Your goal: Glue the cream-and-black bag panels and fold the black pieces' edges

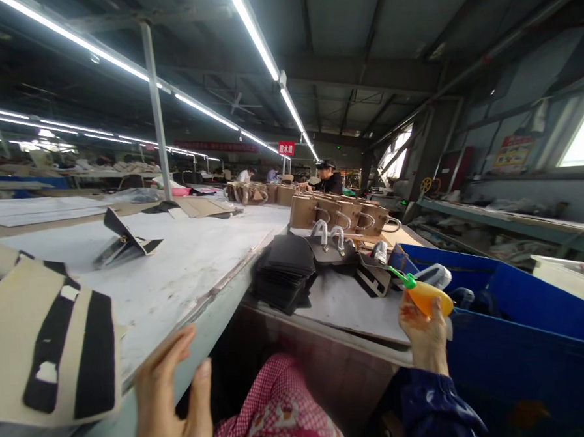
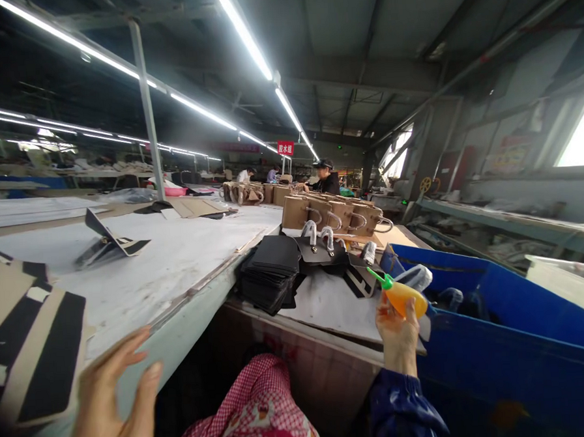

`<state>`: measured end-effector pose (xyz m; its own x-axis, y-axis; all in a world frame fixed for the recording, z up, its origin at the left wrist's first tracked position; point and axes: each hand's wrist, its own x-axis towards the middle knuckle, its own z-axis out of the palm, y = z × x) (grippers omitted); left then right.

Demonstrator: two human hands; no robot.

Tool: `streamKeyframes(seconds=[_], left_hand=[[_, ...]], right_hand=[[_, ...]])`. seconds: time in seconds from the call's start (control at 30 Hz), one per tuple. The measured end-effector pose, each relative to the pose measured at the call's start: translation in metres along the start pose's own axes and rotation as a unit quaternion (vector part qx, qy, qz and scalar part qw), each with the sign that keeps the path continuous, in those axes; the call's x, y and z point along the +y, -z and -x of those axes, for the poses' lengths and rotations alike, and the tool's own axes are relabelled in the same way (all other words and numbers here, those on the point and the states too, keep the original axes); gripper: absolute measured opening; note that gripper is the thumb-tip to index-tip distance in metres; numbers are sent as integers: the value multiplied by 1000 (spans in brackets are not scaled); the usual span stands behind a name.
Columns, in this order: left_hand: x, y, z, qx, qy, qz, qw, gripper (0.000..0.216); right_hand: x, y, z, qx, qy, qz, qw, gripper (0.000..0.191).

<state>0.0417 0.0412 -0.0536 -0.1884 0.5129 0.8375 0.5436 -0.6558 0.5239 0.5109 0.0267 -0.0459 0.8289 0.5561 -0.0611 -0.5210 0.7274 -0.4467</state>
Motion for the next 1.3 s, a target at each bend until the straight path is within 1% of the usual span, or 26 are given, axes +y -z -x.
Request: streamKeyframes(seconds=[0.03, 0.07, 0.13, 0.17, 0.23, 0.3, 0.4, 0.53, 0.57, 0.6, 0.63, 0.7, 0.73, 0.8, 0.87, 0.93, 1.0, 1.07, 1.13, 1.2, 1.3], left_hand=[[7, -12, 0, -29, -2, 13, 999, 38], [12, -24, 1, -64, 17, 37, 997, 35], [19, -51, 6, -145, 70, 95, 982, 33], [20, -66, 10, -177, 85, 115, 974, 35], [22, -93, 19, -224, 90, 139, 960, 40], [26, -115, 24, -263, 77, 156, 949, 48], [42, -132, 15, -309, 42, 179, 933, 66], [68, -142, -23, -330, 11, 196, 923, 86], [71, -145, -33, -336, 12, 199, 921, 86], [72, -149, -40, -343, 20, 200, 918, 76], [71, -154, -46, -347, 35, 200, 916, 59], [59, -164, -49, -340, 88, 197, 915, 27], [49, -167, -48, -325, 123, 197, 917, 21], [26, -169, -42, -272, 200, 208, 918, 22], [2, -165, -35, -202, 276, 233, 910, 26], [-17, -157, -31, -134, 338, 267, 892, 28], [-28, -148, -29, -78, 378, 304, 871, 28], [-30, -138, -28, -41, 400, 333, 853, 26], [-24, -128, -25, -23, 407, 354, 841, 25], [-11, -116, -21, -25, 412, 377, 829, 27], [10, -99, -11, -65, 427, 416, 800, 32]], right_hand=[[-8, -2, 13, -14, -2, 1, 1000, 29], [-15, -5, 27, -29, -6, 4, 1000, 33], [-29, -11, 55, -59, -16, 11, 998, 47], [-35, -14, 68, -72, -22, 15, 997, 54], [-44, -21, 93, -95, -36, 19, 995, 64], [-47, -26, 112, -111, -54, 11, 992, 69], [-42, -29, 130, -130, -81, 2, 988, 72], [-16, -26, 142, -155, -152, 60, 974, 77], [-7, -26, 145, -161, -177, 69, 968, 78], [3, -26, 149, -167, -202, 70, 962, 78], [13, -27, 152, -172, -227, 63, 956, 78], [32, -28, 158, -180, -276, 31, 944, 77], [40, -28, 159, -180, -293, 6, 939, 76], [51, -25, 159, -173, -313, -47, 933, 77], [56, -16, 155, -159, -318, -86, 931, 78], [58, -5, 151, -147, -318, -95, 932, 78], [60, 4, 148, -138, -327, -81, 931, 78], [64, 8, 147, -137, -344, -57, 927, 76], [69, 9, 147, -142, -359, -17, 922, 69], [76, 7, 148, -145, -367, 22, 919, 62], [87, 7, 148, -142, -372, 51, 916, 53]])
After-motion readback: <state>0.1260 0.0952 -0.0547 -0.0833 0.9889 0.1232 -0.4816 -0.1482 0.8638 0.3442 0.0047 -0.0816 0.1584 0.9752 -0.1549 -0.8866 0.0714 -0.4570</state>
